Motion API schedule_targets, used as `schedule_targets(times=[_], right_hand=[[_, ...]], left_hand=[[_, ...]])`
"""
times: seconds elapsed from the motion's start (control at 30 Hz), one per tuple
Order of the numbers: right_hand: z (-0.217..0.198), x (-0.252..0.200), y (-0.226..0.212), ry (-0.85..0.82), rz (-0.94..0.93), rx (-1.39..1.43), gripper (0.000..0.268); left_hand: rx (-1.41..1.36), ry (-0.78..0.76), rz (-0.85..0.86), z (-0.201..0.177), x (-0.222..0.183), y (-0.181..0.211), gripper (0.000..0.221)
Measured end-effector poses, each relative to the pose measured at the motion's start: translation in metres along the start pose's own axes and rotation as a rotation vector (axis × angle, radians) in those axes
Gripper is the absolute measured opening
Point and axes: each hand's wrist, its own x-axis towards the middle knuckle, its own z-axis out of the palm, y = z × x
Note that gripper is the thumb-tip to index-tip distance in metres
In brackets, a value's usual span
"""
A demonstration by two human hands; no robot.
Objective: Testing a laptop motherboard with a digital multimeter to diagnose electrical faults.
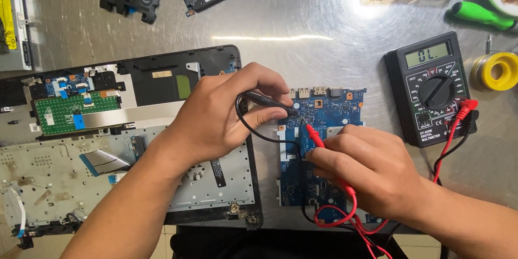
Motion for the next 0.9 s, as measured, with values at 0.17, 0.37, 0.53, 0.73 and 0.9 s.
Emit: schedule_targets(times=[0.17, 0.37, 0.53, 0.73, 0.9], right_hand=[[-0.0007, 0.0007, -0.0004, 0.005, 0.006, 0.016, 0.017], [-0.0024, 0.0024, -0.0008, 0.021, 0.004, -0.003, 0.021], [-0.0064, 0.0046, -0.0013, 0.042, -0.002, 0.018, 0.022], [-0.005, 0.0002, 0.002, 0.044, -0.001, 0.0, 0.015], [-0.0046, -0.0012, 0.0034, 0.039, -0.002, 0.045, 0.017]], left_hand=[[0.007, 0.003, -0.011, 0.0002, -0.0005, 0.0008, 0.022], [0.018, 0.005, -0.092, 0.0005, 0.0003, 0.0066, 0.021], [0.072, 0.033, -0.122, 0.0036, 0.0015, 0.008, 0.024], [0.089, 0.037, -0.174, 0.0047, 0.0017, 0.0087, 0.026], [0.099, 0.05, -0.191, 0.0044, 0.0015, 0.0093, 0.026]])
